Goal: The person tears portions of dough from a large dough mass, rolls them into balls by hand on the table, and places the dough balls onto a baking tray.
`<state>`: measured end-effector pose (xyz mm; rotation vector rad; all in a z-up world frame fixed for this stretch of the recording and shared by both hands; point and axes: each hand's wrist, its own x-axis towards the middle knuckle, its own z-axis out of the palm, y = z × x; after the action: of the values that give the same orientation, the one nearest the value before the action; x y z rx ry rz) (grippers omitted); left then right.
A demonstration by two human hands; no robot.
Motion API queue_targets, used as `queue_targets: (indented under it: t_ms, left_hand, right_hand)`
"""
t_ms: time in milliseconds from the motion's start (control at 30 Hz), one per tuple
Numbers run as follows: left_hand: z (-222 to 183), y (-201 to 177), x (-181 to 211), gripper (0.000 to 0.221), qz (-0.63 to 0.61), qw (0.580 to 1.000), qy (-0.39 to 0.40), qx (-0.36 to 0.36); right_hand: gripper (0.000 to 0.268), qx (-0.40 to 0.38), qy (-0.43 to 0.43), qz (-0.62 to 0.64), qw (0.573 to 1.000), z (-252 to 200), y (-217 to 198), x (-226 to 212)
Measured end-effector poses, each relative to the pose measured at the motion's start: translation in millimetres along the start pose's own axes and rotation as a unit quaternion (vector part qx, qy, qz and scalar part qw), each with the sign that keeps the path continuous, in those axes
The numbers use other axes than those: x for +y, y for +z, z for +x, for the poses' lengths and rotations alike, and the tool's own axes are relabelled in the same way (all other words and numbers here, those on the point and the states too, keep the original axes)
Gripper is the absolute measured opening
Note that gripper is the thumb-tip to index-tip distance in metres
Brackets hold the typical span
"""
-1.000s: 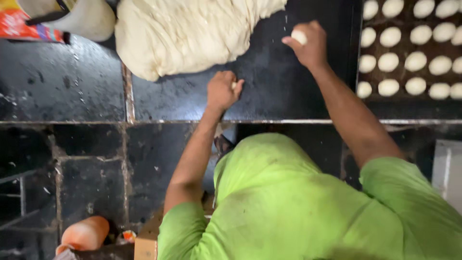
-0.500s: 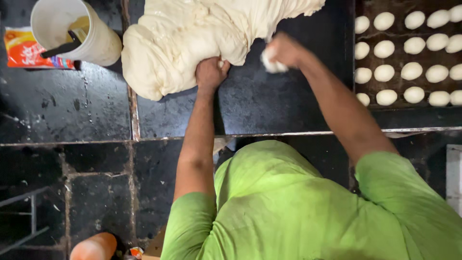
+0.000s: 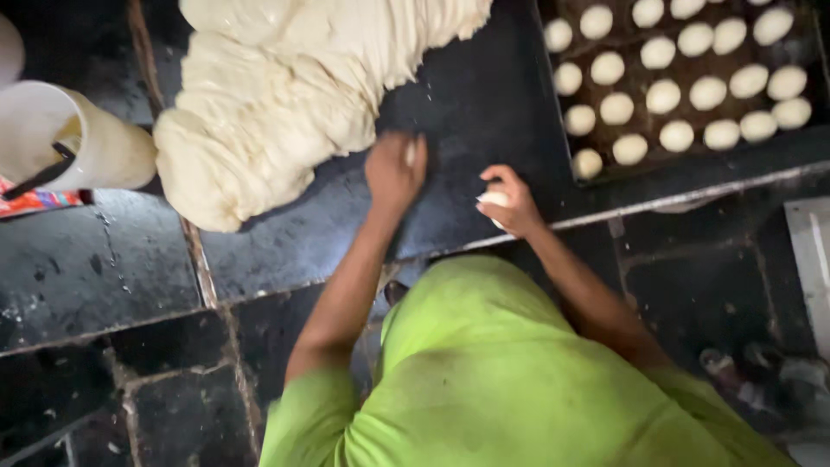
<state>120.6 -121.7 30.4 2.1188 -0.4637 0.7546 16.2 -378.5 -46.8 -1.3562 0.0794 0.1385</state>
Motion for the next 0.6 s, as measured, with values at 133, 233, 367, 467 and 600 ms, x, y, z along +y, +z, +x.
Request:
queue_targets:
  t_ms: [133, 233, 367, 467, 600]
  left_hand:
    - [56.5, 74.3, -63.2, 0.013, 0.147, 0.978, -0.111, -0.095]
    - [78.7, 93.9, -83.4, 0.013, 0.244, 0.962, -0.048, -0.114]
    - [75.9, 47.8, -36.6, 0.025, -0.052, 0.897, -0.219, -0.38]
    - [7.0, -15.2, 28.1, 0.025, -0.057, 0.959, -0.016, -0.277]
    - [-56.3, -102.2, 45.6, 0.052, 0.045, 0.964, -0.066, -0.255]
  right_hand:
    - [0.021, -0.044, -0.032, -0.241, 0.969, -11.9, 2.3, 16.5]
    - [0.023, -0.065, -0.044, -0.189, 0.979, -9.7, -8.3, 16.9]
    - [0.02, -0.065, -0.022, 0.006, 0.998, -11.0, -12.9, 4.0]
    - [0.029, -0.008, -0.028, -0.105, 0.994, -18.8, 7.9, -24.1]
    - [0.035, -0.012, -0.244, -0.414, 0.877, -33.5, 30.4, -65.7]
